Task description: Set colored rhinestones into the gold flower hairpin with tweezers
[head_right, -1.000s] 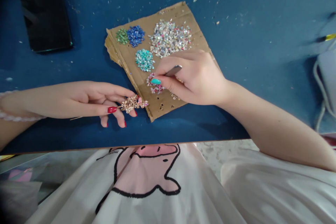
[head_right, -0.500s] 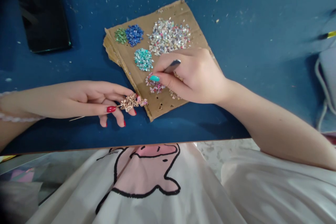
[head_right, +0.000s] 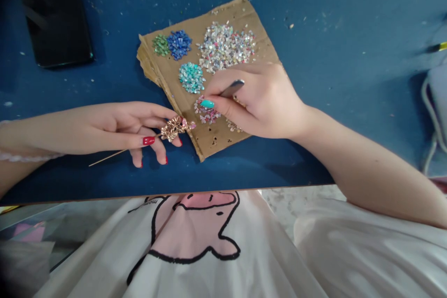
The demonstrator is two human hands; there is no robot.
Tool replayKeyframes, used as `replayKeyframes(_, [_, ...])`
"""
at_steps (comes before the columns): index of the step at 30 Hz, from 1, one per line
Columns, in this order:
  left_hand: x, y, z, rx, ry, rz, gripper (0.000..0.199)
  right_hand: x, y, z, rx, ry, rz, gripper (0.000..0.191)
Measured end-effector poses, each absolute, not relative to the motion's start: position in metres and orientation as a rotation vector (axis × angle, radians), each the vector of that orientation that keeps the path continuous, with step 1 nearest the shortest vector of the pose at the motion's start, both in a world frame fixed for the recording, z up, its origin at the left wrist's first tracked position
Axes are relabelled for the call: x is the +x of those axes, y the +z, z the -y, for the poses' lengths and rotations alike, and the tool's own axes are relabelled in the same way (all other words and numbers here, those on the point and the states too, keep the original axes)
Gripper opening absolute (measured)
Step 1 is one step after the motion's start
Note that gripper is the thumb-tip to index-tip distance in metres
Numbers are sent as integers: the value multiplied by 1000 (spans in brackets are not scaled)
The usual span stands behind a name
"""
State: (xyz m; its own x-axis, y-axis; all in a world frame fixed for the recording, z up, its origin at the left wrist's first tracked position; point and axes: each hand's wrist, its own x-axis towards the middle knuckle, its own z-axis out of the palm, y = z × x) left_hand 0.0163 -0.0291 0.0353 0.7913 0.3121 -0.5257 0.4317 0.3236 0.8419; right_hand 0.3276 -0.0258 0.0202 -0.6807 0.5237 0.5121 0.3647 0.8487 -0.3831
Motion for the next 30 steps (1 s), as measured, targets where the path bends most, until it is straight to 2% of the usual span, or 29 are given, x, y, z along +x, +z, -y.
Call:
replayKeyframes(4, [16,38,29,1309,-93,-692,65,327,20,26,-653,335,2380,20])
replayKeyframes(22, [16,37,28,1272,-108,-711,74,327,19,26,-697,266,2450,35])
replayKeyframes(30, [15,37,28,1348,-114,-678,70,327,20,26,-620,273,2431,25])
